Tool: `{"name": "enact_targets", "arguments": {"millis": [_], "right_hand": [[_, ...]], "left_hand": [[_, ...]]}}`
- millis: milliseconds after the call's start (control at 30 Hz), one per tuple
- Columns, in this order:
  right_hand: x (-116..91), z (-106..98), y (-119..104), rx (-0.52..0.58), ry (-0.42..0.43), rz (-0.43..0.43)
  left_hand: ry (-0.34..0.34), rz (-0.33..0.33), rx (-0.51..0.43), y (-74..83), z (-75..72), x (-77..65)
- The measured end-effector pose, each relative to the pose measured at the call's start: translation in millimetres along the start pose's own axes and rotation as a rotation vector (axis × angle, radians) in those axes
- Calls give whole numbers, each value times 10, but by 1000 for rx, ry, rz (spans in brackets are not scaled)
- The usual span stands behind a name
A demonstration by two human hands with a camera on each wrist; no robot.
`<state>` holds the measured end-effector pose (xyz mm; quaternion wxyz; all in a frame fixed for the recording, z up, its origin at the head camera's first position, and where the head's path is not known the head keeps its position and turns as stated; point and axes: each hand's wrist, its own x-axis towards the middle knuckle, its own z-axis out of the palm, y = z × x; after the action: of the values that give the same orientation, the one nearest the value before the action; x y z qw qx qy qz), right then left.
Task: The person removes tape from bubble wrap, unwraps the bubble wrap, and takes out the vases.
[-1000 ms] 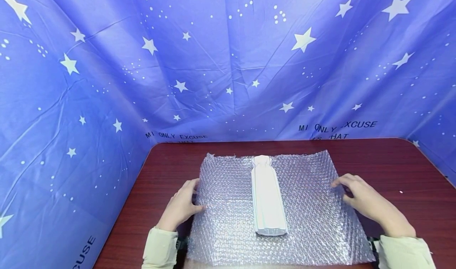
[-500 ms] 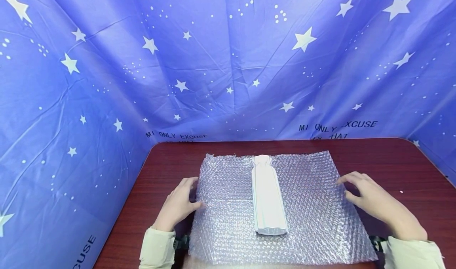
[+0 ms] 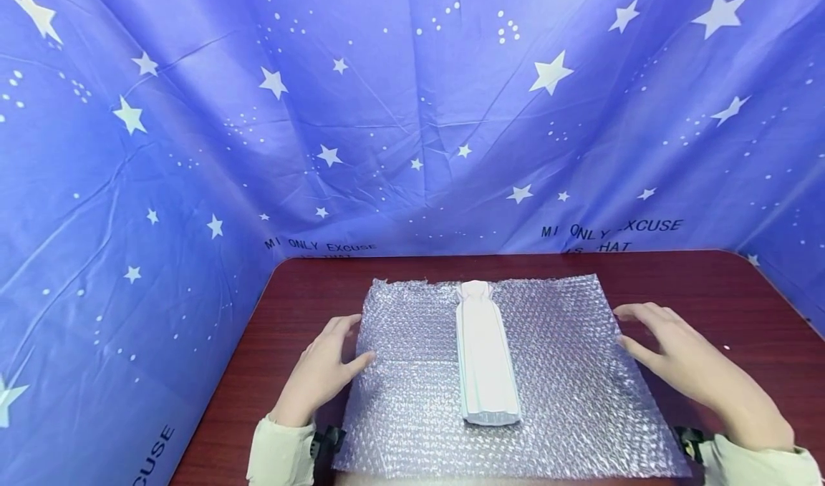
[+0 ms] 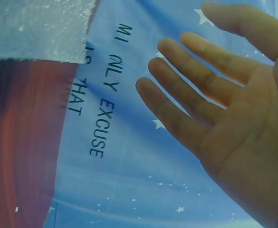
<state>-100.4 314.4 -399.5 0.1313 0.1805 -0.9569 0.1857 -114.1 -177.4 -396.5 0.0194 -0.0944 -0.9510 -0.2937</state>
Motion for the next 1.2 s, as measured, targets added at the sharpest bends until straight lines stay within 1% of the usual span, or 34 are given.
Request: {"name": "enact_targets", "arguments": {"millis": [100, 200, 300, 500, 667, 833, 900, 1100, 1200], "right_hand": [[17, -24, -48, 17, 10, -12], [51, -32, -106, 35, -5, -8], [87, -32, -180, 63, -27, 2], [176, 8, -340, 116, -49, 10], [253, 64, -450, 182, -79, 18], [340, 155, -542, 209, -91, 19], [368, 185, -577, 218, -100, 26], [427, 263, -647, 253, -125, 47], [446, 307, -662, 265, -132, 58]], "left_hand": [[6, 12, -13, 52, -31, -17], [10, 19, -23, 108, -47, -21], [9, 27, -46, 169, -27, -6], [-14, 27, -127, 241, 110, 55], [-42, 31, -178, 255, 239, 126], [-29, 45, -222, 260, 340, 185], [-26, 57, -255, 278, 373, 206], [-34, 77, -355, 373, 464, 246], [-37, 69, -392, 419, 524, 261]]}}
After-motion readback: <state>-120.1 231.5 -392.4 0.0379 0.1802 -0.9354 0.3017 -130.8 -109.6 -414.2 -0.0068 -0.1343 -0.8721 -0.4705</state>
